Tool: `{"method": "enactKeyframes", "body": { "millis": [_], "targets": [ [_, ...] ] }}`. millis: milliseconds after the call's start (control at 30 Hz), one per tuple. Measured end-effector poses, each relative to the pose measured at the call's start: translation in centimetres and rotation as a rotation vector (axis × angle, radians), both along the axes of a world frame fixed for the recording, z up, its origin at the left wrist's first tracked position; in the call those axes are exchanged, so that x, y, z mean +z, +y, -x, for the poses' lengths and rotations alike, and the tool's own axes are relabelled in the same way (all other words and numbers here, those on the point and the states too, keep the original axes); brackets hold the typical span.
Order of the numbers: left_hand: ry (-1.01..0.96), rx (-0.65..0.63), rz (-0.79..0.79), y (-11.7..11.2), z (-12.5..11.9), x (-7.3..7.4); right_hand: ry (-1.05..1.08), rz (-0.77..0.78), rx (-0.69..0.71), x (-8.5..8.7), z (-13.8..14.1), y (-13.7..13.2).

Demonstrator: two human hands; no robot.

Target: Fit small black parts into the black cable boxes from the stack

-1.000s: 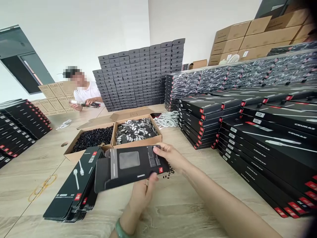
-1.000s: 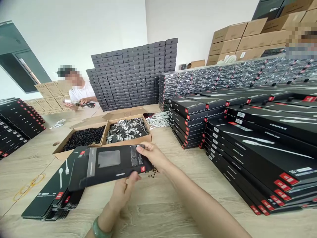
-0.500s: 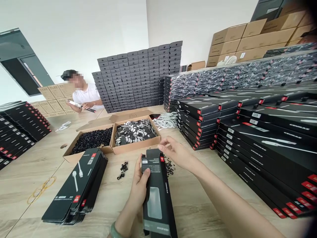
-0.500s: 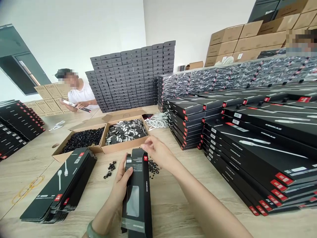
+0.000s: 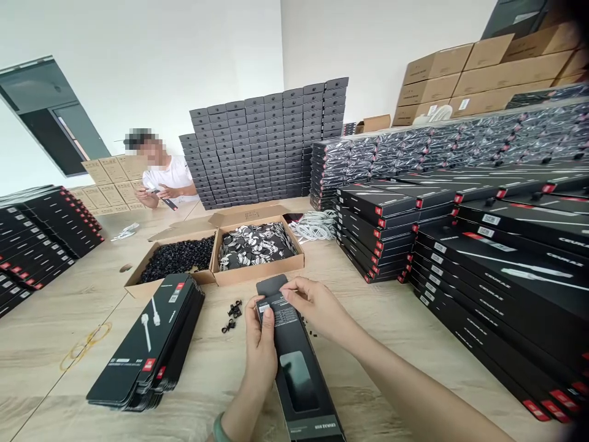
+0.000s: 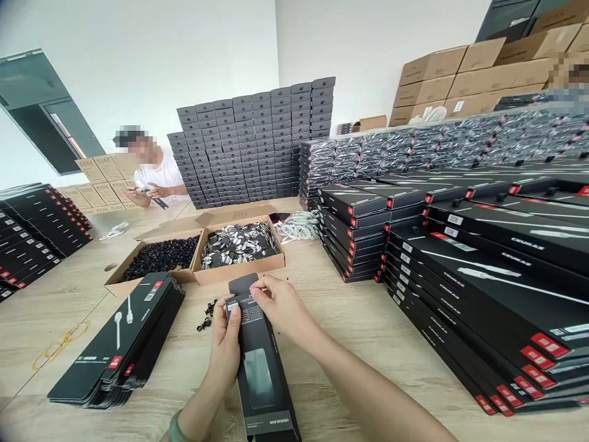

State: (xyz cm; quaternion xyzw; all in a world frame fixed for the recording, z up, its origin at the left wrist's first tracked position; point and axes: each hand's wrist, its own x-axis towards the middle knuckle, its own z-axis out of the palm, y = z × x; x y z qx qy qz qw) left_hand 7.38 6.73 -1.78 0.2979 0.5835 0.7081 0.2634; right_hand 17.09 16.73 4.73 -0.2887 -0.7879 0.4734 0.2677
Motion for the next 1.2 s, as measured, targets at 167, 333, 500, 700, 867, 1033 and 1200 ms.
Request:
{"method": "enactKeyframes", "body": {
  "millis": [167, 333, 500, 700, 867, 1033, 1200],
  "targets": [
    [0.030, 0.008, 0.016, -0.1, -0.5, 0.1, -0.115, -0.005, 0.023, 0.5, -0.5, 0.6],
    [0.028, -0.057, 0.024, 0.0, -0.5, 0.3, -0.015, 0.244, 0.032, 0.0, -0.6, 1.2],
    [0.035, -0.120, -0.004, -0.2, -0.5, 0.6, 0.096, 0.665, 0.022, -0.3, 0.1, 0.8],
    [0.011, -0.177, 0.009, -0.5, -0.4, 1.4, 0.066, 0.427, 0.194, 1.0, -0.6, 0.5],
    [-0.047, -0.265, -0.055, -0.7, -0.6, 1.8, -0.024, 0.473, 0.147, 1.7, -1.3, 1.1],
    [-0.057, -0.347, -0.063, -0.9, -1.1, 1.7, -0.021, 0.561, 0.208, 2.0, -1.8, 1.9],
    [-0.049, -0.345, -0.073, -0.6, -1.0, 0.9, -0.024, 0.586, 0.212, 2.0, -2.1, 2.3]
  ]
}}
